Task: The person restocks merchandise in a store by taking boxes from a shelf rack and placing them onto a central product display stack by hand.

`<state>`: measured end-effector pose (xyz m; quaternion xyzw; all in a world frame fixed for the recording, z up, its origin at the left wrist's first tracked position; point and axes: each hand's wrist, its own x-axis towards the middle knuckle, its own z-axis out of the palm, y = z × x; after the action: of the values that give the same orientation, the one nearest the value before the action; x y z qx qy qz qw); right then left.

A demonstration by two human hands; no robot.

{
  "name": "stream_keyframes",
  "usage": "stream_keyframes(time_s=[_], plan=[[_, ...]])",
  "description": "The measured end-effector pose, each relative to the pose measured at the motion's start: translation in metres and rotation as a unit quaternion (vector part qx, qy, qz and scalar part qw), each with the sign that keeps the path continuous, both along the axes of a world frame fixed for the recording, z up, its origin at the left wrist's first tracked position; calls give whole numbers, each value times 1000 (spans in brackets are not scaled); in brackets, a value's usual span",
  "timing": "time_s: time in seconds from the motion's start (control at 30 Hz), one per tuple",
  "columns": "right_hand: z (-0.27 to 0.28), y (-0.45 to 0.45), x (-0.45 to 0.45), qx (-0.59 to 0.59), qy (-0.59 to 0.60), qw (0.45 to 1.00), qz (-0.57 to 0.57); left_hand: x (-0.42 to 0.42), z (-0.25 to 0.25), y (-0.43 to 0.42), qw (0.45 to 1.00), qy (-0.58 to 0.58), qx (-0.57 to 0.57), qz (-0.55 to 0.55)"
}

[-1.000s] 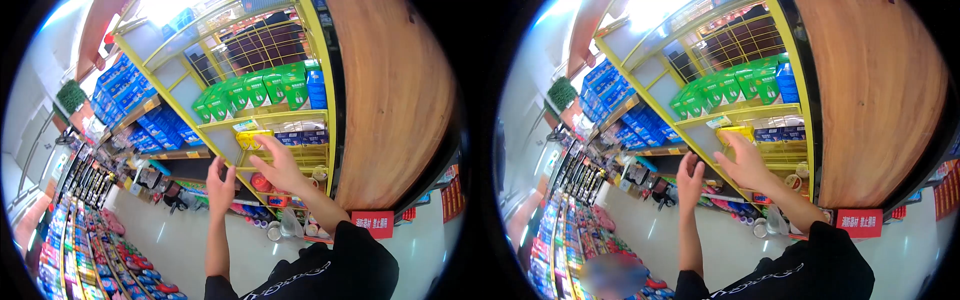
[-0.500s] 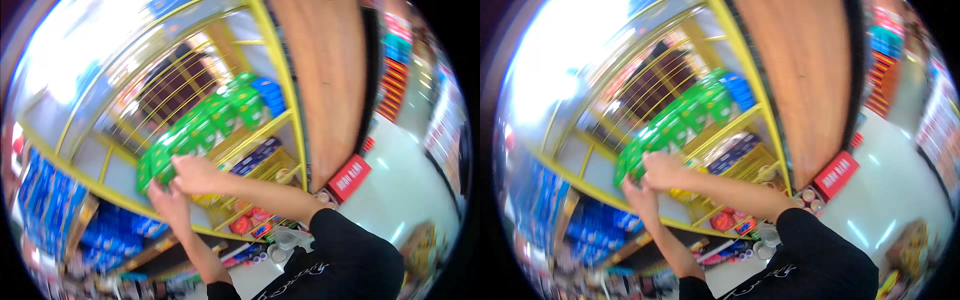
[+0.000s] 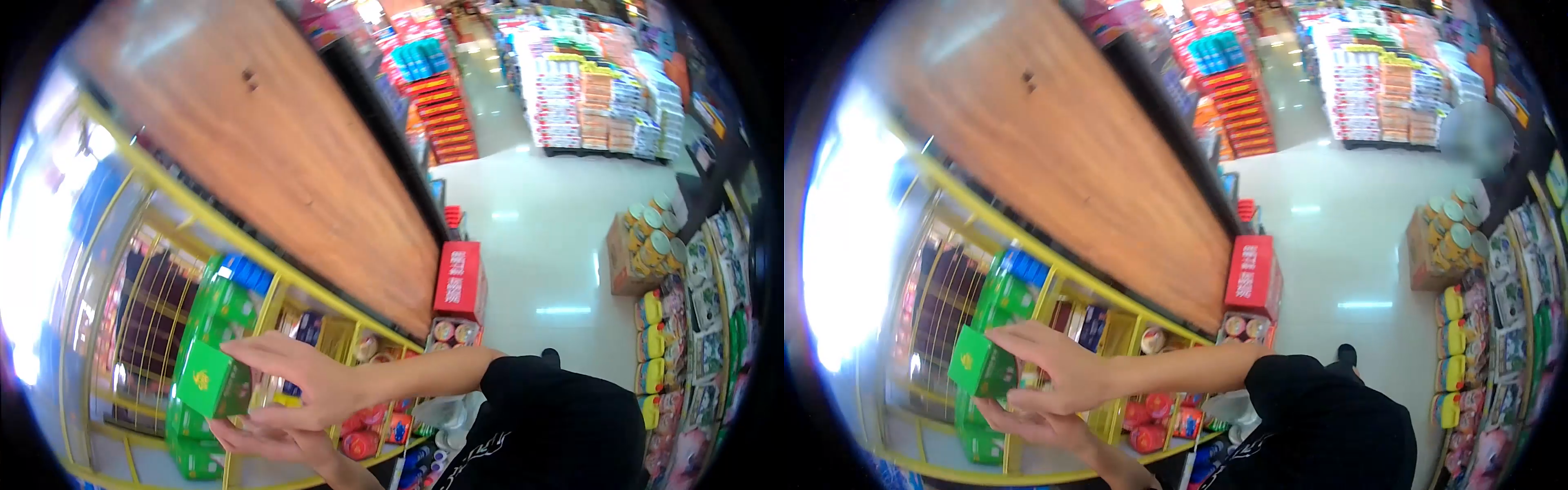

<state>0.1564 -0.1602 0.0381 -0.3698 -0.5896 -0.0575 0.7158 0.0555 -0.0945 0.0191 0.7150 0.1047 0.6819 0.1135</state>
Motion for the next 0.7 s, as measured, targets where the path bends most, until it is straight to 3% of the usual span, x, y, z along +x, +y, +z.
stream_keyframes(time_s=[0.03,0.17,0.27,0.4,0.5,0.57,0.7], plan=[[-10,-14,15,23,-32,997,-66,16,-3,-14,998,2,23,57],[-42,-99,87,63,-51,990,-113,103,-18,-101,991,-23,-20,-134],[-61,-179,148,79,-59,982,-160,175,-47,-165,984,-21,4,-179],[-97,-290,216,38,8,964,-262,265,-85,-267,926,10,-12,-378],[-111,-369,250,5,47,932,-359,331,-118,-364,909,-71,-97,-399],[-126,-410,272,-10,79,902,-424,351,-136,-391,904,27,-54,-422],[-150,-473,312,-19,169,845,-506,394,-143,-450,811,189,-119,-541]])
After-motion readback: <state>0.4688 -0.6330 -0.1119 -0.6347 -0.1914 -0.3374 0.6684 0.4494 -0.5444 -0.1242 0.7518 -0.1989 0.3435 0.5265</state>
